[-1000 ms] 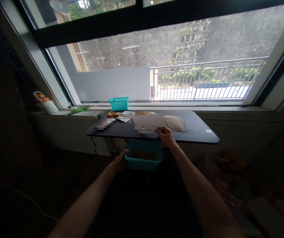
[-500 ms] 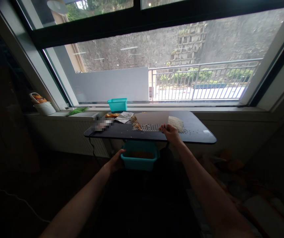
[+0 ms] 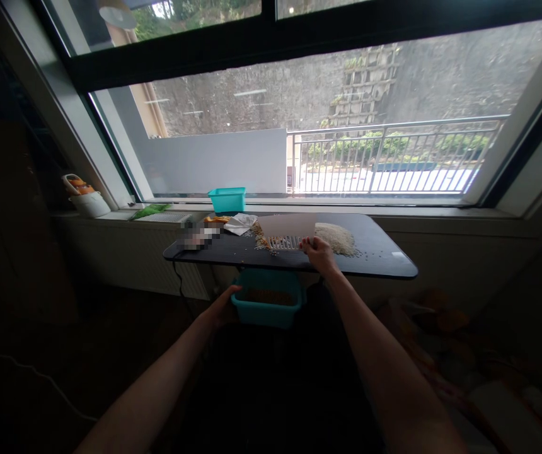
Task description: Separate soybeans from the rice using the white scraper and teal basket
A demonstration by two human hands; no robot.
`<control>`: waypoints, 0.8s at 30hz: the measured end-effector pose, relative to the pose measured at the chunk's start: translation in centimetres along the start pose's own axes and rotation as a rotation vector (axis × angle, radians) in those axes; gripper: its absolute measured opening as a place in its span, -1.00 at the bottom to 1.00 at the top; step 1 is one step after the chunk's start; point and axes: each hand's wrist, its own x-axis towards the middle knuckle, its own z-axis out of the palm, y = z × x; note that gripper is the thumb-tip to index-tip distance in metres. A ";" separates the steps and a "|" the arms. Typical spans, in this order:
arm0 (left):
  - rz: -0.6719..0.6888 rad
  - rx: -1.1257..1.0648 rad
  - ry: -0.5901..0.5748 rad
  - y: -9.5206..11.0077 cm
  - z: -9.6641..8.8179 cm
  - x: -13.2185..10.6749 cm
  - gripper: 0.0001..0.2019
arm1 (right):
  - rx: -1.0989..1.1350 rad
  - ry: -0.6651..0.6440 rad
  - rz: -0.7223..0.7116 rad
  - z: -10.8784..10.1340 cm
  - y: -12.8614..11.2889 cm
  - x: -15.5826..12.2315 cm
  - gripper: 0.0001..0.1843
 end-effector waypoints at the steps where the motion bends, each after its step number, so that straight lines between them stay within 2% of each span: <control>1: -0.001 -0.002 -0.007 0.0 0.0 0.0 -0.61 | 0.019 0.004 0.004 0.1 -0.2 -0.1 -0.62; 8: -0.013 -0.018 -0.030 0.5 0.5 -0.6 -0.63 | 0.078 0.017 0.029 0.5 -0.8 -1.2 -0.61; 17: -0.041 -0.006 -0.060 1.7 0.6 -1.5 -0.61 | 0.072 -0.028 0.012 0.5 -1.6 -5.5 -0.61; 20: -0.045 -0.014 -0.072 2.1 0.2 -2.1 -0.57 | 0.100 -0.050 0.003 1.5 -2.2 -5.3 -0.61; 24: -0.049 -0.018 -0.055 3.0 -1.2 -3.5 -0.53 | 0.131 -0.106 -0.033 4.8 -2.8 -3.8 -0.64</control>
